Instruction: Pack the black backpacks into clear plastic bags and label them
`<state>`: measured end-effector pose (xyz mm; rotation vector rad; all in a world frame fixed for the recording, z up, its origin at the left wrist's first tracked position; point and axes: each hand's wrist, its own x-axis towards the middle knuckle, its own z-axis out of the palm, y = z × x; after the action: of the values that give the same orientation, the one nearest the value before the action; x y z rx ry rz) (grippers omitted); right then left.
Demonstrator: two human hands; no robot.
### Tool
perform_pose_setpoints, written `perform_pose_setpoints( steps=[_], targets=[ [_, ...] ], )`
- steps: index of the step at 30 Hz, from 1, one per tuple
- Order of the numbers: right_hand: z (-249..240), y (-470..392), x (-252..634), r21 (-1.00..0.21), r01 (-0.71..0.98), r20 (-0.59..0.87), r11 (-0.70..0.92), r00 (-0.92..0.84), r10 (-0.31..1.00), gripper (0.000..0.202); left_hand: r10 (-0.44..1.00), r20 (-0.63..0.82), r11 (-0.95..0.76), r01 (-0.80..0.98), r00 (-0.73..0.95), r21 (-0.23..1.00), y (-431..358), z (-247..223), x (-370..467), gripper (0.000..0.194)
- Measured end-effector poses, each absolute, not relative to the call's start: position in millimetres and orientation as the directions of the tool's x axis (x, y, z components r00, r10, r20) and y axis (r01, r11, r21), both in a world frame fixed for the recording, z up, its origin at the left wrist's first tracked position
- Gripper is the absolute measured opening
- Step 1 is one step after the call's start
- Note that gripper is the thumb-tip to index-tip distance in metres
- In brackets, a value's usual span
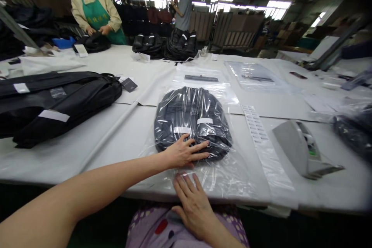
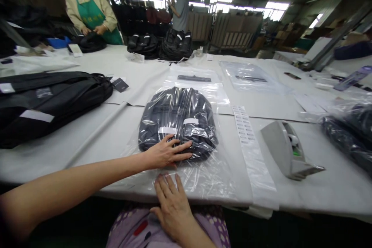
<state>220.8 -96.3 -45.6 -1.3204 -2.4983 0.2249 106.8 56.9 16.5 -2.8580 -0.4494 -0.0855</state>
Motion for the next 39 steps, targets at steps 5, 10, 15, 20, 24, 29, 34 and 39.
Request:
perform_pose_setpoints(
  steps=[5,10,15,20,24,29,34,39],
  targets=[
    [-31,-114,257,-0.212,0.668,0.332,0.713,-0.637,0.696,0.050,0.269,0.118,-0.929,0.290,0.956,-0.229,59,15,108,0.075],
    [-20,-132,344,-0.256,0.896,0.654,0.362,-0.115,0.748,0.036,0.268,0.106,-0.935,0.285,0.958,-0.212,60,14,108,0.077],
    [-37,-116,391,-0.624,0.724,0.237,-0.295,0.535,0.811,0.074,0.277,0.087,-0.935,0.289,0.957,-0.207,60,15,108,0.075],
    [-55,-110,404,-0.767,0.542,-0.045,-0.344,0.489,0.871,0.053,0.241,0.071,-0.949,0.251,0.968,-0.189,59,18,104,0.076],
    [-47,-119,417,-0.763,0.548,-0.051,-0.343,0.478,0.877,0.051,0.214,0.044,-0.963,0.219,0.976,-0.159,59,19,99,0.076],
    [13,-101,395,-0.506,0.858,0.501,0.092,0.205,0.841,0.029,0.223,0.028,-0.965,0.224,0.974,-0.134,59,19,100,0.074],
    [47,-47,343,-0.233,0.712,0.608,0.663,-0.425,0.671,0.025,0.239,0.049,-0.964,0.243,0.970,-0.108,56,18,99,0.076],
    [9,-4,330,-0.212,0.673,0.518,0.709,-0.538,0.665,0.017,0.223,0.056,-0.974,0.225,0.973,-0.033,56,23,99,0.081]
  ],
)
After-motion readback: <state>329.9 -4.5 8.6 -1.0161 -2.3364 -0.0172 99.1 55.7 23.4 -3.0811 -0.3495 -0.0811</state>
